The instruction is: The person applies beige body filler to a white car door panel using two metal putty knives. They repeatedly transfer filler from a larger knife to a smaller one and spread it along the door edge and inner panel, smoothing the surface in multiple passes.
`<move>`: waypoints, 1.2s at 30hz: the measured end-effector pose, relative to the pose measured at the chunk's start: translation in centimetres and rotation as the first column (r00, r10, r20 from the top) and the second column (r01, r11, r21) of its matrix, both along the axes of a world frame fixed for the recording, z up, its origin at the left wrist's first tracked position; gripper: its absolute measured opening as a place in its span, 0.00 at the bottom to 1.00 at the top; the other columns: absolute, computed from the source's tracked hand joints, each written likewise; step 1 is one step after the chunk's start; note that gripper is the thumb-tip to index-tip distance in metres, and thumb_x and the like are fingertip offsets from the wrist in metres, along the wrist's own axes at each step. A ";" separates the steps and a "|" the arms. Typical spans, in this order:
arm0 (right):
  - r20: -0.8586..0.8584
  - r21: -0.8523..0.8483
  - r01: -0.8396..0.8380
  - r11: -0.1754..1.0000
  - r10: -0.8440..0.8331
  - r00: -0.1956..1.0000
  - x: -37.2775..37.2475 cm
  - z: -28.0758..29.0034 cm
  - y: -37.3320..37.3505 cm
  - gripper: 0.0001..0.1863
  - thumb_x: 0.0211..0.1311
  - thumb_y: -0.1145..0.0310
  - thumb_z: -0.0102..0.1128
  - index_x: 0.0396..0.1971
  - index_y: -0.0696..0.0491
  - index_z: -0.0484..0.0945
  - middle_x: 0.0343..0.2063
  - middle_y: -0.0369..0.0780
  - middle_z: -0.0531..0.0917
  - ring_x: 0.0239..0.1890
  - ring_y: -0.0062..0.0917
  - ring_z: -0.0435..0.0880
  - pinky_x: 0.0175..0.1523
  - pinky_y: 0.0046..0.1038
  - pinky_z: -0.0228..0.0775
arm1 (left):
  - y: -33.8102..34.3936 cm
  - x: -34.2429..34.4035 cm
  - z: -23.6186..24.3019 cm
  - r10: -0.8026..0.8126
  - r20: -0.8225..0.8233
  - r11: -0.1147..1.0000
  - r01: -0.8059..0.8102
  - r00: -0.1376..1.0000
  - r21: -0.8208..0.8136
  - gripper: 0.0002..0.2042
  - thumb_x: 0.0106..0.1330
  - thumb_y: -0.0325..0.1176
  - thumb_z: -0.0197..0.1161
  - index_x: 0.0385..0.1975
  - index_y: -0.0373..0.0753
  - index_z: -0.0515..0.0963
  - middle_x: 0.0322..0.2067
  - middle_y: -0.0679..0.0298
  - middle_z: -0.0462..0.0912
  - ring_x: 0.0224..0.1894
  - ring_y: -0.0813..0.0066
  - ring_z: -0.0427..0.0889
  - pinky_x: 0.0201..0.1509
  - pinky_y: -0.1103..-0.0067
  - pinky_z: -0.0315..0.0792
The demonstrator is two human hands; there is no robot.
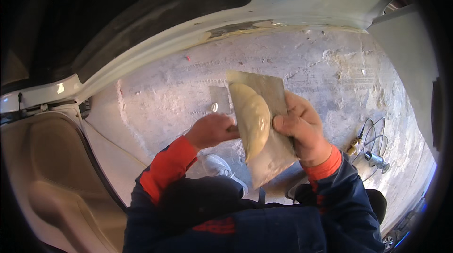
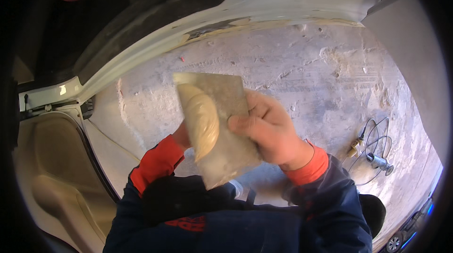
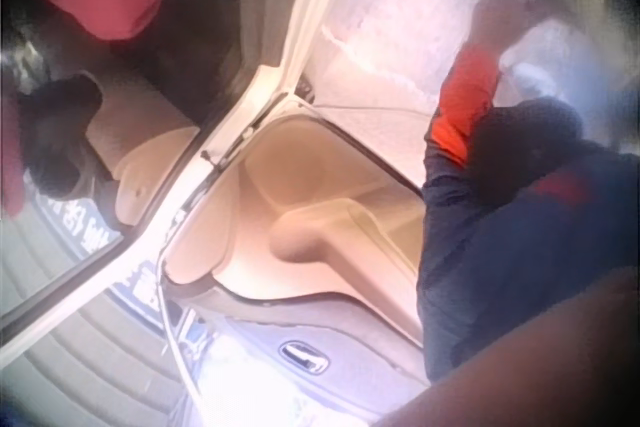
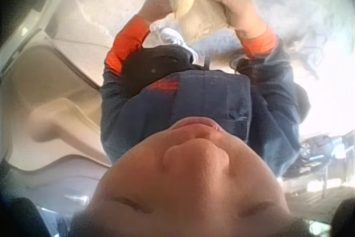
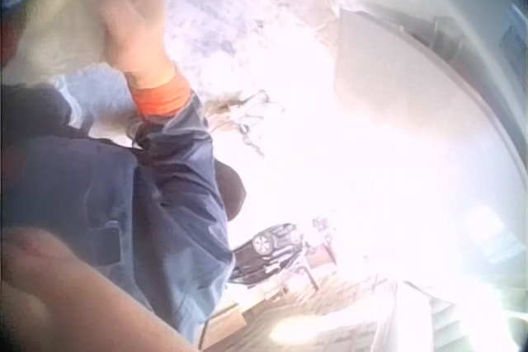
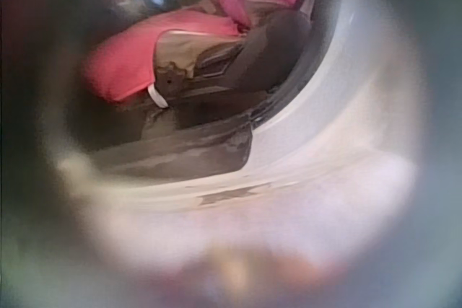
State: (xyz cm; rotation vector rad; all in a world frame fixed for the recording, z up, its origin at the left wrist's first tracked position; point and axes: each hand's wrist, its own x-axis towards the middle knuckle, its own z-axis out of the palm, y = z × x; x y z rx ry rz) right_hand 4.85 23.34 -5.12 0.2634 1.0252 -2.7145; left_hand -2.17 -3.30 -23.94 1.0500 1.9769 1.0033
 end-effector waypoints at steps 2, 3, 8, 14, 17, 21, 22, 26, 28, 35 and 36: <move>-0.080 0.040 0.066 0.997 -0.063 0.995 0.8 0.5 0.3 0.24 0.65 0.73 0.52 0.60 0.64 0.67 0.51 0.42 0.80 0.50 0.23 0.80 0.54 0.25 0.72 | -0.1 0.5 0.6 -0.149 -0.258 0.988 0.136 0.954 -0.069 0.25 0.58 0.26 0.64 0.57 0.53 0.77 0.32 0.61 0.76 0.30 0.58 0.78 0.32 0.68 0.74; -0.064 0.015 0.155 0.988 -0.154 0.986 0.5 0.1 0.8 0.24 0.66 0.73 0.52 0.61 0.63 0.67 0.52 0.42 0.80 0.50 0.24 0.80 0.54 0.25 0.72 | -0.2 0.5 1.2 -0.239 -0.395 0.971 0.208 0.887 -0.121 0.26 0.58 0.25 0.63 0.59 0.54 0.76 0.32 0.61 0.77 0.31 0.58 0.79 0.32 0.68 0.75; -0.023 -0.045 0.434 0.900 -0.435 0.900 -1.1 -5.0 4.2 0.19 0.70 0.73 0.50 0.59 0.59 0.68 0.53 0.42 0.79 0.52 0.28 0.81 0.55 0.31 0.77 | -0.6 -0.4 3.2 0.368 -0.202 0.930 -0.362 0.908 0.068 0.21 0.66 0.25 0.58 0.60 0.33 0.70 0.38 0.52 0.78 0.38 0.53 0.81 0.41 0.70 0.75; 0.086 -0.013 0.712 0.702 -0.708 0.701 0.2 -12.7 7.3 0.18 0.71 0.73 0.49 0.59 0.54 0.68 0.52 0.40 0.80 0.52 0.30 0.83 0.55 0.36 0.79 | -1.0 0.2 3.4 0.365 -0.230 0.929 -0.340 0.902 0.145 0.11 0.68 0.24 0.58 0.48 0.27 0.72 0.43 0.48 0.79 0.36 0.63 0.81 0.40 0.74 0.74; 0.130 0.155 0.779 0.608 -0.794 0.594 1.6 -15.3 9.4 0.17 0.71 0.72 0.51 0.58 0.52 0.70 0.50 0.37 0.81 0.49 0.26 0.83 0.50 0.34 0.81 | -1.5 0.2 3.9 0.404 -0.143 0.915 -0.396 0.904 0.083 0.03 0.67 0.23 0.58 0.38 0.32 0.72 0.35 0.55 0.78 0.26 0.71 0.74 0.31 0.76 0.69; 0.072 0.383 0.782 0.492 -0.860 0.506 3.4 -17.6 12.8 0.16 0.70 0.69 0.54 0.56 0.49 0.71 0.46 0.34 0.82 0.45 0.22 0.84 0.40 0.27 0.81 | -1.0 -0.6 6.1 0.502 -0.010 0.865 -0.501 0.865 0.025 0.02 0.71 0.26 0.54 0.37 0.36 0.72 0.25 0.69 0.69 0.26 0.84 0.66 0.28 0.82 0.62; 0.124 0.296 0.814 0.501 -0.865 0.487 3.7 -17.9 13.5 0.16 0.71 0.70 0.53 0.56 0.49 0.71 0.47 0.34 0.81 0.48 0.24 0.83 0.45 0.31 0.80 | -0.6 -0.8 6.9 0.506 -0.020 0.862 -0.506 0.862 0.015 0.02 0.71 0.27 0.54 0.37 0.36 0.71 0.25 0.70 0.69 0.26 0.85 0.66 0.29 0.83 0.62; 0.131 -0.053 0.906 0.421 -0.896 0.424 3.5 -18.5 16.3 0.16 0.72 0.73 0.49 0.57 0.49 0.70 0.52 0.37 0.79 0.56 0.31 0.78 0.61 0.43 0.71 | 1.6 -1.7 11.1 0.522 -0.028 0.852 -0.522 0.853 -0.021 0.02 0.72 0.27 0.53 0.39 0.36 0.70 0.26 0.72 0.68 0.26 0.85 0.64 0.31 0.84 0.61; 0.042 -0.107 0.922 0.371 -0.925 0.378 3.2 -18.7 17.0 0.16 0.71 0.73 0.50 0.57 0.49 0.70 0.52 0.36 0.79 0.54 0.29 0.79 0.60 0.41 0.73 | 2.8 -1.7 13.3 0.520 0.011 0.853 -0.518 0.854 -0.056 0.03 0.72 0.26 0.52 0.41 0.36 0.69 0.28 0.72 0.67 0.27 0.86 0.63 0.32 0.85 0.61; 0.231 -0.072 0.941 0.331 -0.912 0.339 2.2 -20.3 17.9 0.14 0.70 0.70 0.53 0.54 0.48 0.73 0.48 0.34 0.80 0.47 0.23 0.81 0.48 0.30 0.77 | 5.2 -0.1 19.1 0.422 -0.034 0.903 -0.423 0.906 -0.073 0.04 0.70 0.21 0.48 0.41 0.33 0.68 0.32 0.67 0.68 0.31 0.81 0.65 0.35 0.84 0.61; 0.195 -0.062 0.922 0.381 -0.902 0.386 2.2 -20.5 17.8 0.13 0.70 0.70 0.54 0.53 0.48 0.73 0.46 0.34 0.81 0.45 0.22 0.82 0.45 0.28 0.76 | 5.1 0.0 20.0 0.419 -0.059 0.902 -0.423 0.906 -0.089 0.04 0.70 0.21 0.48 0.41 0.33 0.67 0.32 0.66 0.67 0.31 0.81 0.65 0.35 0.84 0.61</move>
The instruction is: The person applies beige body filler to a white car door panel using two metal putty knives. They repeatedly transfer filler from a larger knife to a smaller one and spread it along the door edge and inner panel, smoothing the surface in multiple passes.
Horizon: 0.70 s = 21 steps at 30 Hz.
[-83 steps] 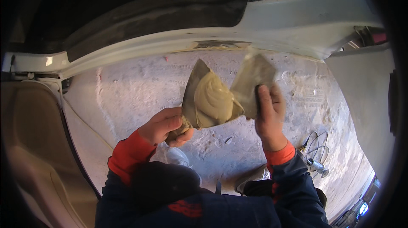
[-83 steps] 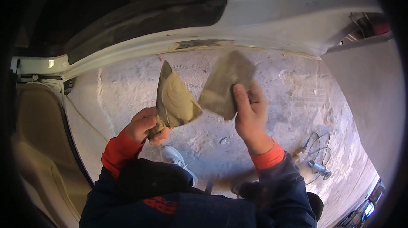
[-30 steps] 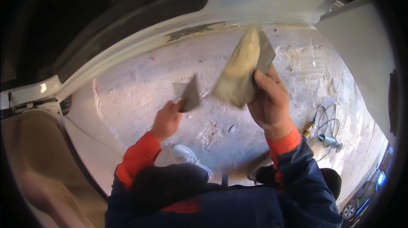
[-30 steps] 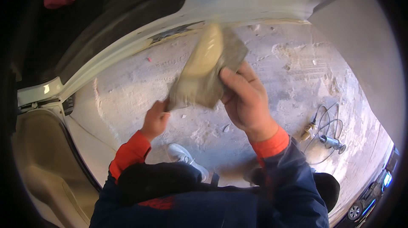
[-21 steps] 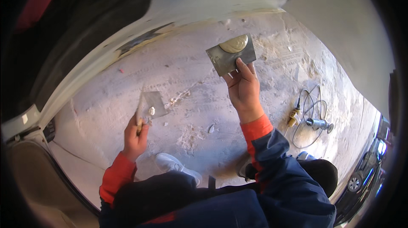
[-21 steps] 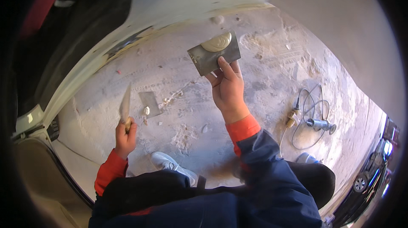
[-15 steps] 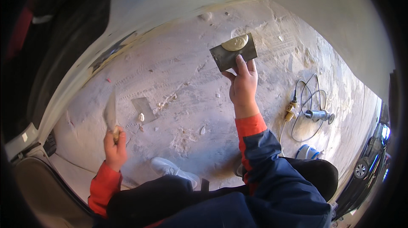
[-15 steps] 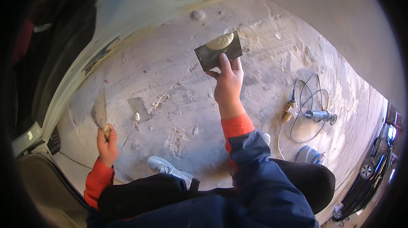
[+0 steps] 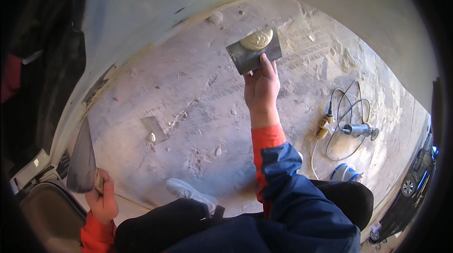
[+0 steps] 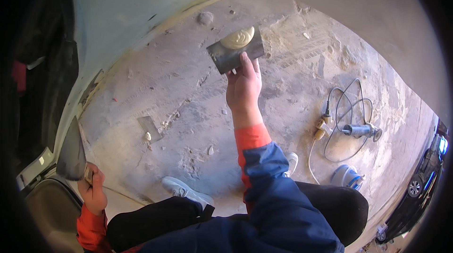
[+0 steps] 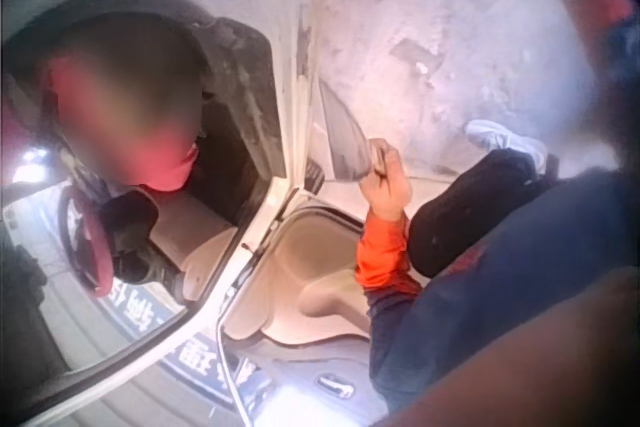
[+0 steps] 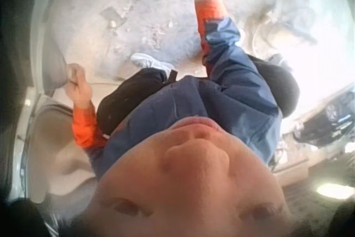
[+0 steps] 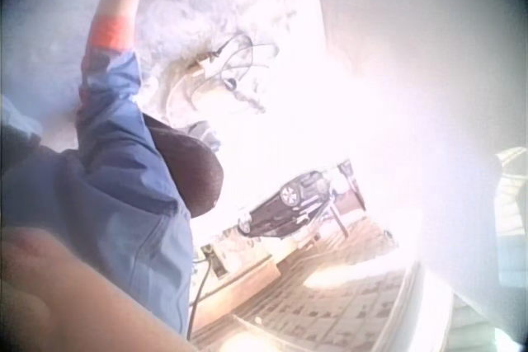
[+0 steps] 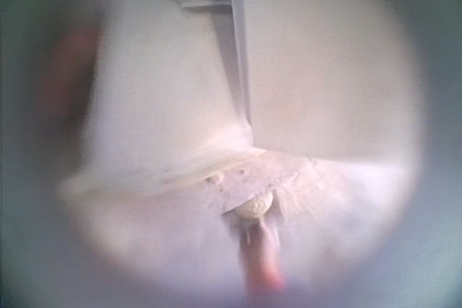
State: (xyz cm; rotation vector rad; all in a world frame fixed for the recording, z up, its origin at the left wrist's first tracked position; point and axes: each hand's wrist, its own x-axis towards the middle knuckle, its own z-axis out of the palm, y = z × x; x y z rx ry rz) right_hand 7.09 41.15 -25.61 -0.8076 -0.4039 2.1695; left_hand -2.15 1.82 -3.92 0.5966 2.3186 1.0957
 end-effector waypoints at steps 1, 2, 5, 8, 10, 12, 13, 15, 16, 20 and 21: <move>0.043 0.003 -0.025 1.000 0.025 0.999 0.1 -0.2 -0.2 0.12 0.70 0.69 0.54 0.52 0.48 0.74 0.44 0.33 0.81 0.43 0.21 0.82 0.43 0.27 0.76 | -0.1 0.2 0.9 0.000 -0.016 1.000 -0.001 1.000 -0.023 0.04 0.69 0.21 0.48 0.41 0.32 0.67 0.32 0.66 0.67 0.31 0.81 0.65 0.35 0.84 0.61; 0.086 0.005 -0.050 0.999 0.050 0.995 0.3 -0.3 -0.3 0.12 0.70 0.69 0.54 0.51 0.48 0.75 0.43 0.32 0.82 0.41 0.20 0.82 0.40 0.25 0.76 | -0.2 0.4 1.6 0.000 -0.033 0.999 -0.002 0.999 -0.046 0.04 0.69 0.21 0.48 0.41 0.32 0.67 0.32 0.66 0.67 0.31 0.80 0.65 0.35 0.84 0.61; 0.083 -0.058 -0.087 0.995 0.092 0.992 0.9 -0.4 -0.3 0.10 0.70 0.69 0.55 0.49 0.48 0.75 0.39 0.32 0.83 0.38 0.18 0.82 0.36 0.24 0.76 | -0.4 0.9 2.9 0.015 -0.171 0.999 -0.021 0.985 -0.034 0.11 0.72 0.34 0.54 0.46 0.35 0.65 0.31 0.68 0.66 0.26 0.84 0.63 0.30 0.85 0.60; 0.050 -0.025 -0.093 0.995 0.094 0.994 1.4 -0.1 0.2 0.11 0.71 0.70 0.53 0.50 0.49 0.75 0.43 0.35 0.83 0.44 0.23 0.84 0.42 0.31 0.81 | -0.2 2.1 3.7 0.147 -0.145 0.987 -0.134 0.979 0.091 0.16 0.71 0.34 0.56 0.53 0.35 0.64 0.32 0.68 0.67 0.26 0.83 0.63 0.28 0.85 0.60; 0.025 -0.049 -0.056 0.997 0.058 0.998 1.7 0.3 0.4 0.11 0.71 0.72 0.51 0.51 0.53 0.74 0.47 0.37 0.83 0.48 0.28 0.84 0.52 0.38 0.81 | 0.0 2.2 4.0 0.158 -0.135 0.983 -0.142 0.978 0.118 0.18 0.71 0.35 0.56 0.55 0.34 0.63 0.33 0.68 0.67 0.26 0.83 0.64 0.27 0.84 0.60; -0.094 0.002 -0.021 1.000 0.021 0.995 1.7 0.5 0.5 0.13 0.72 0.73 0.50 0.53 0.55 0.72 0.49 0.39 0.82 0.50 0.30 0.83 0.57 0.39 0.78 | 0.1 1.8 4.1 0.106 -0.113 0.988 -0.091 0.988 0.127 0.20 0.71 0.35 0.56 0.58 0.35 0.62 0.34 0.67 0.67 0.25 0.83 0.64 0.27 0.84 0.60; -0.123 -0.006 0.006 1.000 -0.007 0.992 1.7 0.6 0.4 0.14 0.72 0.74 0.49 0.55 0.57 0.72 0.50 0.40 0.81 0.51 0.31 0.83 0.60 0.40 0.76 | 0.2 1.7 4.1 0.102 -0.099 0.988 -0.090 0.990 0.123 0.20 0.71 0.35 0.56 0.57 0.35 0.62 0.34 0.67 0.67 0.25 0.83 0.64 0.27 0.84 0.60; -0.190 0.080 0.080 0.994 -0.063 0.980 1.6 0.6 0.3 0.15 0.71 0.75 0.48 0.55 0.57 0.72 0.51 0.42 0.81 0.54 0.31 0.81 0.65 0.43 0.71 | 0.3 1.5 3.8 0.101 -0.058 0.988 -0.093 0.993 0.126 0.19 0.71 0.36 0.56 0.56 0.35 0.63 0.34 0.67 0.67 0.25 0.83 0.64 0.26 0.84 0.60; -0.216 0.110 0.117 0.987 -0.091 0.972 1.5 0.6 0.3 0.15 0.71 0.76 0.48 0.56 0.57 0.72 0.52 0.42 0.80 0.55 0.32 0.80 0.67 0.44 0.69 | 0.3 1.4 3.6 0.095 -0.064 0.989 -0.086 0.993 0.123 0.19 0.71 0.36 0.56 0.55 0.35 0.63 0.35 0.67 0.67 0.25 0.83 0.64 0.26 0.84 0.60; -0.063 0.457 0.192 0.869 -0.183 0.981 1.0 0.0 0.3 0.20 0.69 0.82 0.46 0.59 0.61 0.72 0.57 0.46 0.77 0.57 0.33 0.78 0.67 0.41 0.68 | 0.7 1.8 3.1 0.104 -0.058 0.987 -0.096 0.993 0.132 0.17 0.71 0.35 0.57 0.54 0.36 0.63 0.36 0.67 0.67 0.25 0.84 0.63 0.26 0.84 0.59; 0.069 0.629 0.158 0.761 -0.258 0.964 0.9 -0.3 0.4 0.20 0.68 0.83 0.46 0.59 0.61 0.72 0.57 0.47 0.77 0.58 0.33 0.78 0.66 0.40 0.68 | 0.9 1.9 3.1 0.110 -0.065 0.986 -0.101 0.992 0.131 0.17 0.71 0.35 0.57 0.54 0.36 0.63 0.36 0.67 0.67 0.25 0.84 0.63 0.26 0.84 0.59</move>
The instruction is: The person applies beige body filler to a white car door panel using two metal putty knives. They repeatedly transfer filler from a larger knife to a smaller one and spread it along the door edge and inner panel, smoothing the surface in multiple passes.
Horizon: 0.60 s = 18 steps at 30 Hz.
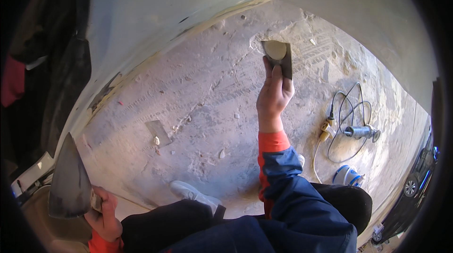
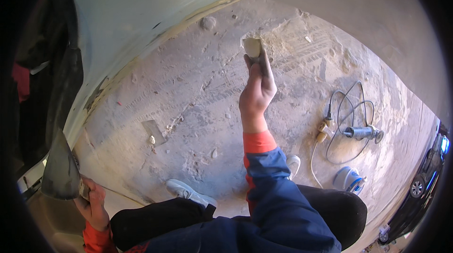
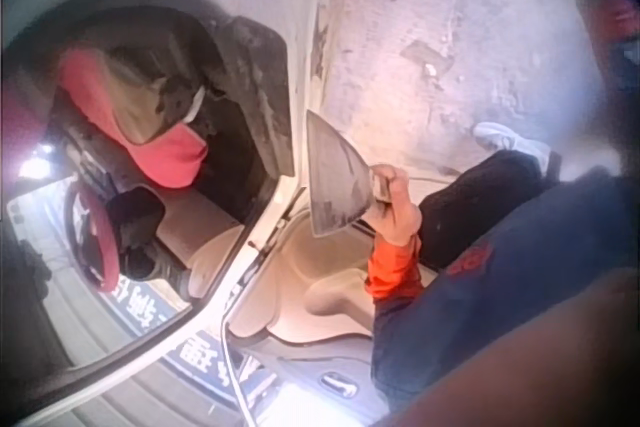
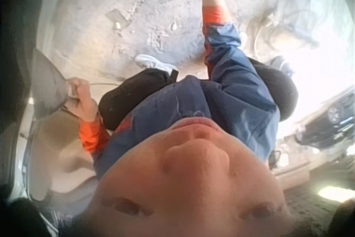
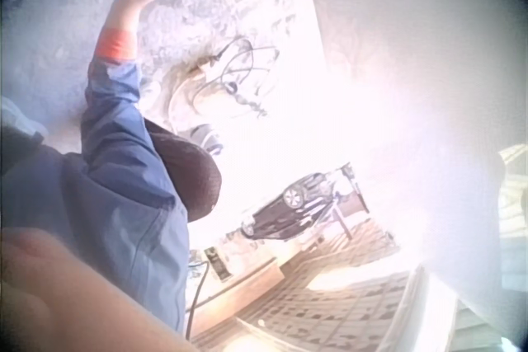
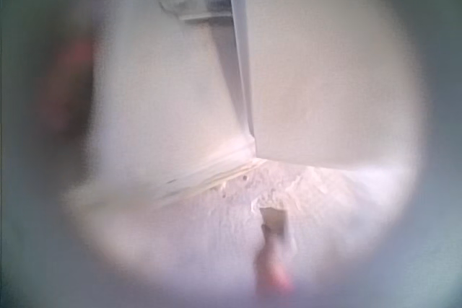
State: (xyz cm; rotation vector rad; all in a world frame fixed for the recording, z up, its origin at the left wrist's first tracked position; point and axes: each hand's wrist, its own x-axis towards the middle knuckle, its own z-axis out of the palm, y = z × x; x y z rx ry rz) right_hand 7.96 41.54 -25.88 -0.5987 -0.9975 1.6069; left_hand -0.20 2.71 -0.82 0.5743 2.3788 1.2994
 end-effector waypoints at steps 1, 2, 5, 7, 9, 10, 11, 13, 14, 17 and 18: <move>0.159 0.181 0.049 0.982 -0.078 0.984 -0.2 -0.2 0.0 0.20 0.68 0.83 0.47 0.58 0.62 0.73 0.57 0.48 0.77 0.58 0.34 0.78 0.66 0.40 0.68 | 0.2 0.1 0.1 0.020 0.011 1.000 -0.020 1.000 -0.018 0.17 0.71 0.35 0.57 0.54 0.36 0.63 0.37 0.67 0.67 0.25 0.84 0.63 0.26 0.85 0.58; 0.296 0.361 0.064 0.930 -0.179 0.938 -0.4 -0.5 0.1 0.20 0.67 0.84 0.48 0.58 0.63 0.73 0.57 0.49 0.77 0.59 0.35 0.77 0.66 0.40 0.68 | 0.3 0.3 0.3 0.042 0.023 0.998 -0.041 0.999 -0.036 0.17 0.71 0.34 0.57 0.54 0.36 0.63 0.37 0.67 0.67 0.25 0.84 0.63 0.26 0.85 0.58; 0.309 0.684 0.123 0.719 -0.438 0.844 -1.4 -1.2 0.5 0.19 0.62 0.86 0.51 0.53 0.62 0.77 0.54 0.52 0.78 0.59 0.45 0.77 0.63 0.41 0.69 | 0.8 1.1 0.8 0.169 0.031 0.984 -0.166 0.985 -0.068 0.14 0.70 0.32 0.55 0.49 0.33 0.63 0.35 0.65 0.68 0.26 0.82 0.65 0.28 0.84 0.61; 0.267 0.785 0.123 0.607 -0.510 0.818 -2.0 -1.5 1.1 0.16 0.59 0.83 0.54 0.47 0.59 0.79 0.54 0.53 0.78 0.58 0.51 0.76 0.62 0.43 0.69 | 1.0 1.5 0.8 0.193 0.042 0.980 -0.190 0.980 -0.066 0.14 0.70 0.31 0.54 0.50 0.33 0.63 0.34 0.65 0.69 0.26 0.82 0.65 0.28 0.85 0.60; 0.274 0.834 0.076 0.546 -0.531 0.802 -2.3 -1.7 1.8 0.15 0.57 0.79 0.58 0.45 0.58 0.81 0.54 0.53 0.78 0.58 0.51 0.74 0.62 0.44 0.68 | 1.1 1.7 0.8 0.141 0.063 0.989 -0.139 0.988 -0.045 0.17 0.71 0.32 0.55 0.56 0.37 0.62 0.37 0.68 0.68 0.24 0.85 0.63 0.24 0.86 0.57; 0.286 0.855 0.045 0.517 -0.541 0.791 -2.3 -1.8 2.1 0.14 0.57 0.77 0.59 0.44 0.57 0.81 0.54 0.53 0.77 0.58 0.51 0.74 0.62 0.44 0.68 | 1.1 1.9 0.7 0.182 0.077 0.982 -0.178 0.980 -0.060 0.17 0.71 0.31 0.55 0.57 0.36 0.62 0.37 0.68 0.68 0.24 0.85 0.63 0.24 0.86 0.57; 0.302 0.875 0.011 0.484 -0.562 0.770 -2.4 -1.8 2.4 0.13 0.54 0.72 0.62 0.42 0.53 0.83 0.55 0.52 0.77 0.58 0.49 0.71 0.62 0.43 0.66 | 1.1 2.0 0.7 0.222 0.090 0.974 -0.215 0.971 -0.073 0.17 0.72 0.31 0.54 0.57 0.36 0.62 0.37 0.68 0.68 0.24 0.85 0.63 0.24 0.86 0.57; 0.304 0.895 -0.035 0.444 -0.550 0.778 -2.4 -1.8 3.0 0.13 0.56 0.69 0.61 0.42 0.51 0.84 0.55 0.52 0.76 0.58 0.47 0.70 0.62 0.42 0.66 | 1.0 2.1 0.7 0.263 0.124 0.963 -0.252 0.957 -0.097 0.17 0.72 0.31 0.54 0.57 0.36 0.62 0.36 0.68 0.68 0.24 0.85 0.63 0.24 0.86 0.57; 0.284 0.911 -0.044 0.410 -0.546 0.788 -2.5 -1.8 3.3 0.12 0.57 0.67 0.61 0.42 0.49 0.84 0.55 0.52 0.76 0.58 0.47 0.70 0.62 0.42 0.66 | 0.9 2.2 0.6 0.265 0.143 0.962 -0.252 0.954 -0.102 0.17 0.72 0.31 0.54 0.57 0.36 0.62 0.35 0.68 0.68 0.24 0.85 0.63 0.24 0.86 0.57; 0.243 0.946 -0.072 0.316 -0.545 0.803 -2.9 -1.7 4.6 0.13 0.60 0.67 0.61 0.45 0.46 0.81 0.58 0.52 0.73 0.60 0.46 0.67 0.63 0.44 0.62 | 0.8 2.4 0.4 0.300 0.173 0.951 -0.281 0.938 -0.128 0.17 0.72 0.31 0.54 0.56 0.35 0.62 0.33 0.68 0.69 0.23 0.85 0.63 0.24 0.86 0.58; 0.224 0.952 -0.066 0.297 -0.536 0.814 -3.1 -1.7 4.9 0.14 0.58 0.67 0.63 0.45 0.45 0.81 0.58 0.52 0.73 0.60 0.46 0.66 0.64 0.43 0.62 | 0.8 2.6 0.3 0.317 0.179 0.945 -0.295 0.931 -0.141 0.17 0.72 0.32 0.55 0.56 0.35 0.63 0.32 0.68 0.69 0.23 0.85 0.63 0.24 0.86 0.58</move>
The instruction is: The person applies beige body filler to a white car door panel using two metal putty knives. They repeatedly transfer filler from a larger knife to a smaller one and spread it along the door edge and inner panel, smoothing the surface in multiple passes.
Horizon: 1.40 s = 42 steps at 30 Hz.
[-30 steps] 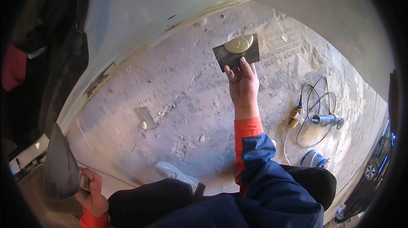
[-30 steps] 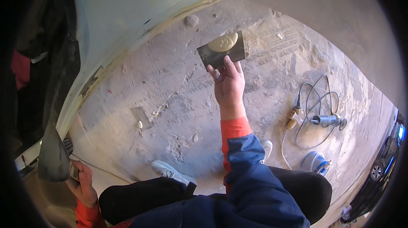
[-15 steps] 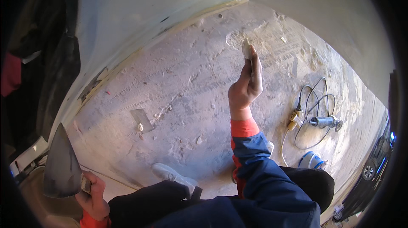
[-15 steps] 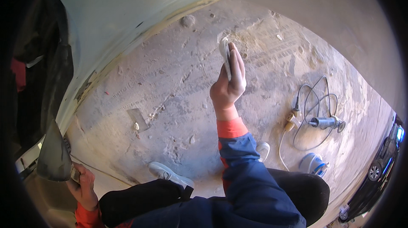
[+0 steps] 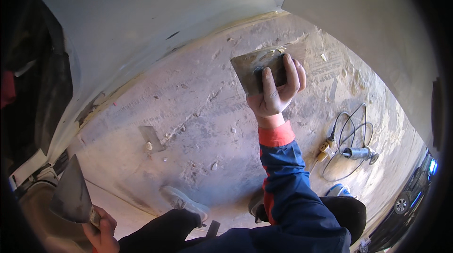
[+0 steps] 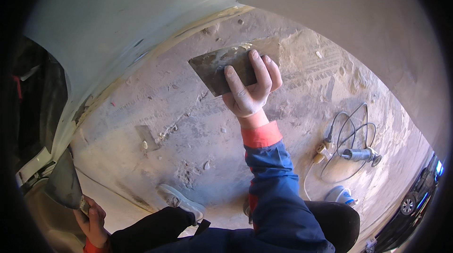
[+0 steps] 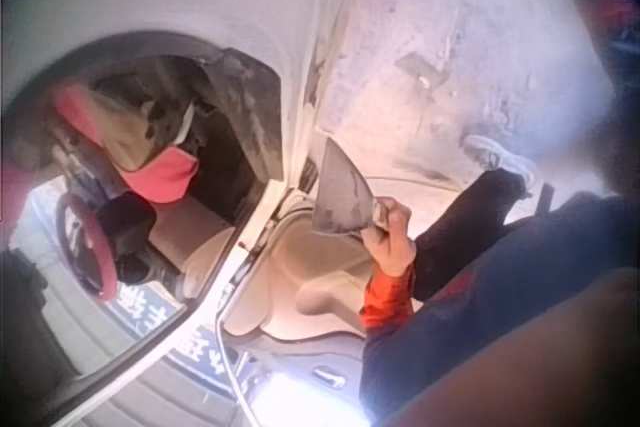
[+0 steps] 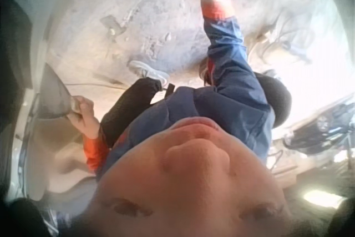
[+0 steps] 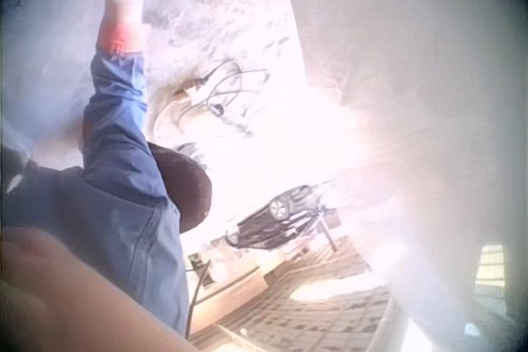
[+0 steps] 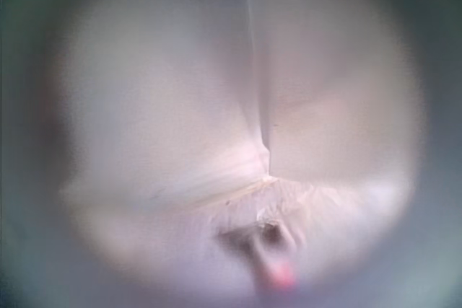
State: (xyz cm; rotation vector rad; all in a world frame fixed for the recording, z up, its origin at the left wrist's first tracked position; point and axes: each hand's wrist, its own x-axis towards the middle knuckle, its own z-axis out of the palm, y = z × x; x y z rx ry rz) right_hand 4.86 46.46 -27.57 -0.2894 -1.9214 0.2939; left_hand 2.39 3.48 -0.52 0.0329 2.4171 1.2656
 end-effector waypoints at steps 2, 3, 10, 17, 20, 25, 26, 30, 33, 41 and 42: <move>0.030 0.049 0.014 0.999 -0.016 0.999 -0.5 0.1 0.8 0.16 0.55 0.68 0.66 0.45 0.42 0.81 0.59 0.50 0.72 0.61 0.45 0.65 0.64 0.43 0.60 | 0.0 0.1 -0.3 0.021 0.018 0.999 -0.020 1.000 -0.026 0.16 0.71 0.31 0.54 0.55 0.34 0.63 0.31 0.68 0.68 0.23 0.85 0.63 0.24 0.86 0.58; 0.007 0.066 0.014 0.998 -0.014 1.000 -0.8 0.1 1.2 0.16 0.53 0.66 0.68 0.44 0.39 0.83 0.58 0.48 0.73 0.61 0.44 0.65 0.64 0.41 0.61 | 0.0 0.2 -0.5 0.031 0.027 0.999 -0.030 0.999 -0.039 0.16 0.71 0.31 0.54 0.55 0.34 0.63 0.31 0.69 0.68 0.22 0.85 0.63 0.23 0.86 0.58; -0.029 0.099 -0.022 0.995 0.025 0.999 -3.0 0.3 2.7 0.20 0.45 0.68 0.73 0.42 0.33 0.85 0.57 0.45 0.73 0.62 0.42 0.63 0.63 0.37 0.60 | 0.5 0.6 -0.6 0.062 0.093 0.997 -0.057 0.994 -0.055 0.14 0.71 0.30 0.53 0.53 0.34 0.64 0.29 0.70 0.68 0.22 0.86 0.63 0.23 0.87 0.58; -0.072 0.116 0.013 0.993 -0.005 0.997 -5.1 -0.2 3.5 0.16 0.48 0.69 0.71 0.38 0.33 0.87 0.58 0.45 0.73 0.62 0.42 0.62 0.63 0.37 0.60 | 1.2 0.6 -0.5 0.040 0.124 0.997 -0.031 0.991 -0.071 0.14 0.71 0.32 0.54 0.51 0.35 0.65 0.28 0.69 0.67 0.20 0.86 0.63 0.21 0.86 0.58; -0.069 0.137 -0.001 0.991 0.010 0.998 -5.0 -0.7 3.6 0.16 0.48 0.68 0.71 0.38 0.34 0.87 0.58 0.46 0.72 0.62 0.43 0.62 0.63 0.37 0.60 | 1.6 0.6 -0.4 0.033 0.112 0.997 -0.025 0.993 -0.072 0.14 0.71 0.33 0.55 0.51 0.35 0.65 0.28 0.69 0.67 0.20 0.86 0.63 0.20 0.85 0.58; -0.080 0.087 -0.043 0.995 0.050 0.996 -3.5 -0.7 3.2 0.15 0.50 0.67 0.72 0.39 0.33 0.86 0.58 0.45 0.72 0.62 0.43 0.62 0.64 0.38 0.60 | 2.0 0.5 -0.4 0.044 0.108 0.996 -0.036 0.993 -0.078 0.14 0.72 0.34 0.54 0.51 0.34 0.65 0.29 0.68 0.67 0.20 0.86 0.63 0.21 0.85 0.58; -0.109 0.103 -0.047 0.994 0.058 0.992 -3.5 -0.6 3.2 0.14 0.51 0.67 0.72 0.39 0.33 0.86 0.58 0.45 0.72 0.62 0.43 0.61 0.64 0.38 0.60 | 2.0 0.4 -0.4 0.034 0.106 0.997 -0.026 0.994 -0.070 0.14 0.72 0.34 0.54 0.51 0.34 0.64 0.29 0.68 0.67 0.20 0.86 0.63 0.21 0.85 0.58; -0.089 0.116 -0.001 0.993 0.011 0.996 -4.1 -0.6 3.3 0.13 0.52 0.66 0.69 0.39 0.34 0.86 0.58 0.46 0.71 0.63 0.43 0.61 0.65 0.39 0.59 | 1.7 0.4 -0.4 0.042 0.138 0.997 -0.033 0.990 -0.067 0.16 0.72 0.33 0.54 0.54 0.34 0.63 0.29 0.68 0.67 0.20 0.86 0.63 0.21 0.86 0.58; -0.052 0.079 -0.017 0.997 0.021 0.998 -4.6 -0.9 3.5 0.14 0.52 0.67 0.67 0.39 0.35 0.87 0.59 0.46 0.71 0.63 0.44 0.61 0.65 0.38 0.58 | 1.6 0.5 -0.5 0.058 0.149 0.997 -0.051 0.987 -0.053 0.18 0.72 0.33 0.54 0.57 0.34 0.63 0.30 0.68 0.67 0.20 0.86 0.64 0.21 0.86 0.58; -0.012 0.079 -0.055 0.995 0.057 0.998 -3.4 -1.2 2.9 0.17 0.48 0.69 0.69 0.40 0.37 0.86 0.58 0.47 0.72 0.63 0.44 0.62 0.65 0.39 0.59 | 1.1 0.4 -0.4 0.041 0.121 0.998 -0.036 0.992 -0.047 0.21 0.71 0.34 0.55 0.60 0.35 0.61 0.31 0.68 0.67 0.21 0.86 0.64 0.21 0.86 0.59; -0.055 0.092 -0.060 0.994 0.065 0.996 -3.3 -1.0 2.7 0.17 0.48 0.69 0.70 0.40 0.37 0.86 0.58 0.47 0.72 0.62 0.44 0.62 0.65 0.39 0.59 | 0.9 0.4 -0.4 0.043 0.117 0.998 -0.037 0.992 -0.047 0.21 0.71 0.34 0.55 0.60 0.35 0.61 0.31 0.68 0.67 0.21 0.86 0.64 0.21 0.86 0.59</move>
